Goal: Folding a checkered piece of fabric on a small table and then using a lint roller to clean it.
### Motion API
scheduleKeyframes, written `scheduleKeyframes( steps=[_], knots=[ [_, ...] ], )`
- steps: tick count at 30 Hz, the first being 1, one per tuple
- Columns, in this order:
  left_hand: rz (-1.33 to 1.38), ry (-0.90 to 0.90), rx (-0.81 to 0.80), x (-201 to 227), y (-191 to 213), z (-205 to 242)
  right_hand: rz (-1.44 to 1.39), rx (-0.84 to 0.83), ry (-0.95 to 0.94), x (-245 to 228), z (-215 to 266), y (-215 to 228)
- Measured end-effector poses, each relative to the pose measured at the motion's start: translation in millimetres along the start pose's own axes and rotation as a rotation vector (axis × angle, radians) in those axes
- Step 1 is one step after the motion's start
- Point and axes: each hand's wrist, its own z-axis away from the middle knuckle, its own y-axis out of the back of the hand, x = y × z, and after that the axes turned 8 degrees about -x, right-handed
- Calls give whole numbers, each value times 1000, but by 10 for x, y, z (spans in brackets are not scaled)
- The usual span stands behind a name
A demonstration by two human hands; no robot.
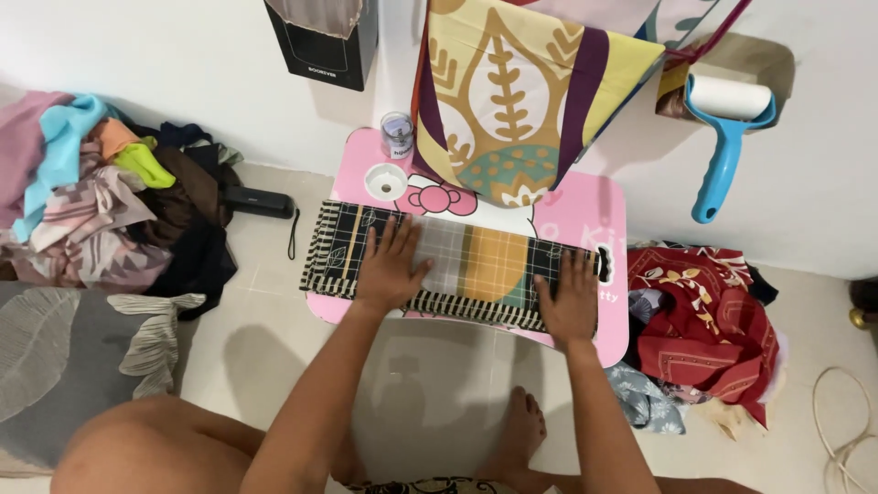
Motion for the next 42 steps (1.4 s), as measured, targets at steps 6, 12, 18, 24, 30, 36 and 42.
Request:
scheduleKeyframes(
  steps=[6, 12, 18, 24, 30, 36, 42],
  knots=[
    [-86, 177, 72, -663, 57, 45, -24, -30, -169, 267, 54, 21],
    [-30, 244, 41, -884, 115, 93, -47, -62, -190, 235, 66, 66],
    [-4, 237, -18, -843, 239, 154, -53, -71, -193, 256, 65, 43],
    [-9, 235, -10, -947, 113, 67, -311, 53, -209, 438, 84, 24],
    [-64, 66, 286, -601, 49, 77, -879, 671, -184, 914, 20, 132],
    [83, -538, 543, 629, -588, 177, -1081, 867, -61, 1020, -328, 1068],
    [-77, -578, 427, 1109, -878, 459, -794, 628, 60, 461, -429, 1870]
  ],
)
